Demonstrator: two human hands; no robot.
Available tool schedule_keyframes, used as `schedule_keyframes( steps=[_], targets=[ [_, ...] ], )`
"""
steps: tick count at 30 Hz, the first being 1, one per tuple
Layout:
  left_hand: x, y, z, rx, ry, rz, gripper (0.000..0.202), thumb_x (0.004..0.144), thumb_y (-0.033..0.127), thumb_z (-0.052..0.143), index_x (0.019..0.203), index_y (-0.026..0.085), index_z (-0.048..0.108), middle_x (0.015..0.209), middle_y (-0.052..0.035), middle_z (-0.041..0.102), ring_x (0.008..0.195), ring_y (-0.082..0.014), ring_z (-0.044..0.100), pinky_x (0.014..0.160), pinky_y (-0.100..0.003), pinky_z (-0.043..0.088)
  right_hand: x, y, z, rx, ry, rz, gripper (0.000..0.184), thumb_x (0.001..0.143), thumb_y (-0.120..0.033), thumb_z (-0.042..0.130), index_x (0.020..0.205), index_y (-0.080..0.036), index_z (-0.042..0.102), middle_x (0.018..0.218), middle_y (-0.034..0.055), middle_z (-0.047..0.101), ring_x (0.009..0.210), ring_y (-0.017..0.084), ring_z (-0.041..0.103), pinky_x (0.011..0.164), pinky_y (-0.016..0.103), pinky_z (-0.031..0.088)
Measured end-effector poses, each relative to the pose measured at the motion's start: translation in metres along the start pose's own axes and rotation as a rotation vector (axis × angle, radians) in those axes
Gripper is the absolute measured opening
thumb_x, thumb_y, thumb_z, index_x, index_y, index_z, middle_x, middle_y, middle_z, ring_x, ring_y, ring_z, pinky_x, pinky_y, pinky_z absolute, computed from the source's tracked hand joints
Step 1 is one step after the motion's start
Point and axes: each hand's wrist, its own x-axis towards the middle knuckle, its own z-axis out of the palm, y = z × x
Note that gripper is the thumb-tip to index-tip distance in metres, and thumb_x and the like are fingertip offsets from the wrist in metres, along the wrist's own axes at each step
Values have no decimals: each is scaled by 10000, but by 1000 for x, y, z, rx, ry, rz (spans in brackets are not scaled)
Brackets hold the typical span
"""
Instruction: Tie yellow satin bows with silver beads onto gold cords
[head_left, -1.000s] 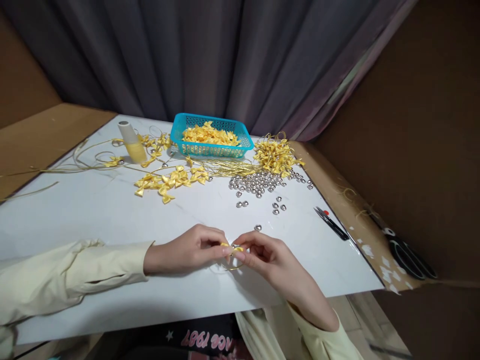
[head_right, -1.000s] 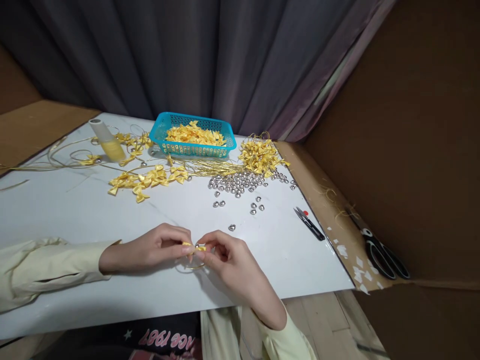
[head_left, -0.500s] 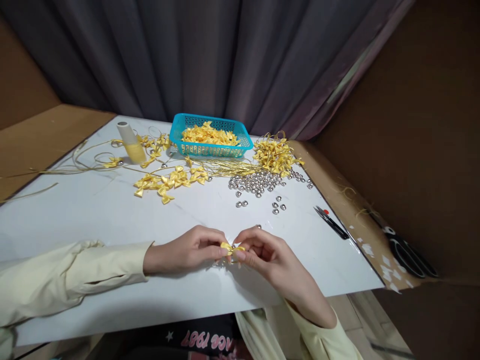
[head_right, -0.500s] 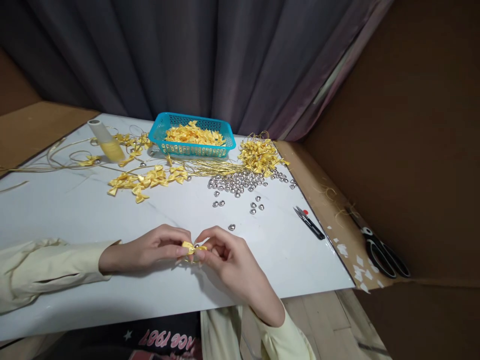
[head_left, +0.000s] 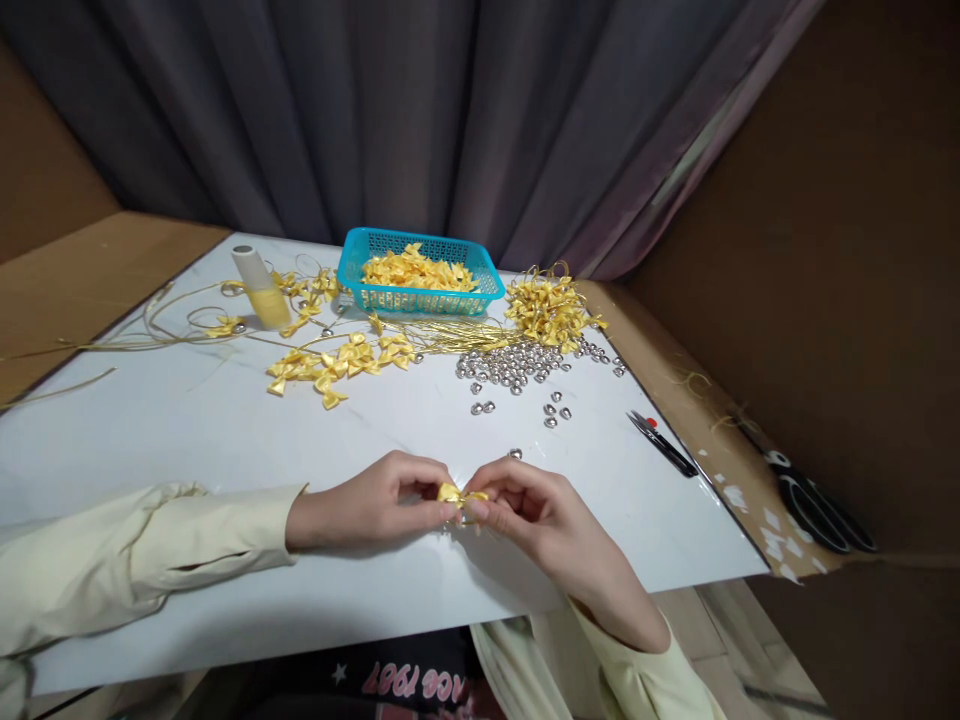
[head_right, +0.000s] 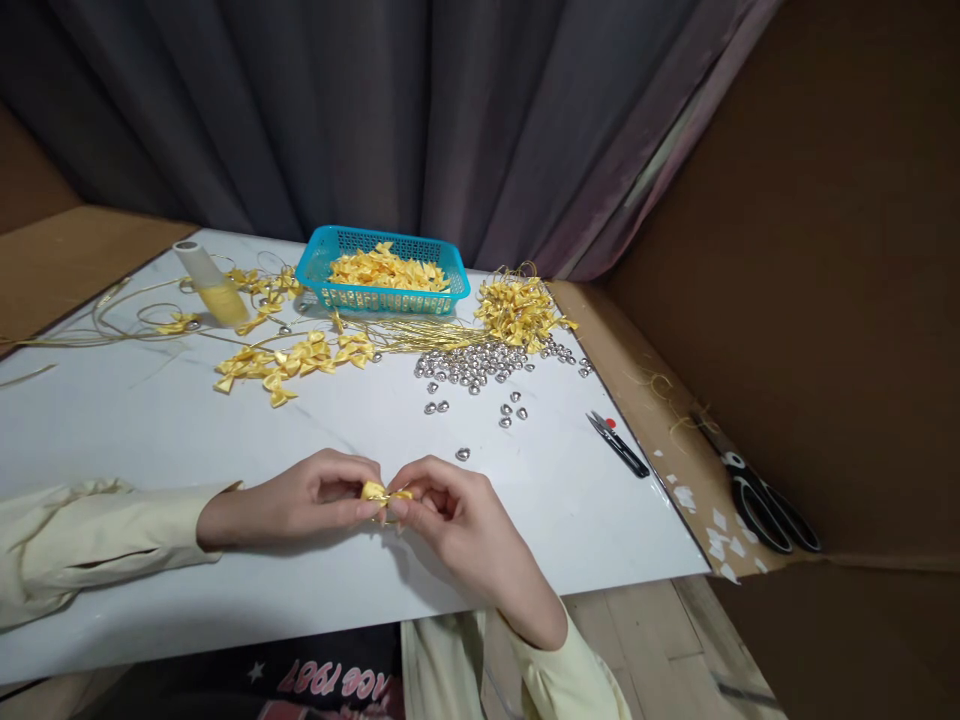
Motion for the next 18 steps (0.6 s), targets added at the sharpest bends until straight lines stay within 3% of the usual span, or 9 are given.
schedule_keyframes(
  steps=[18],
  targets=[
    [1,-2,1,-16,4,-64,288,840,373,508,717,119,570,660,4,496,640,-120,437,575,-228,356,1,0,0,13,13,-2,191,813,-369,628,858,-184,623,691,-2,594,633,119,511,568,234,370]
  ],
)
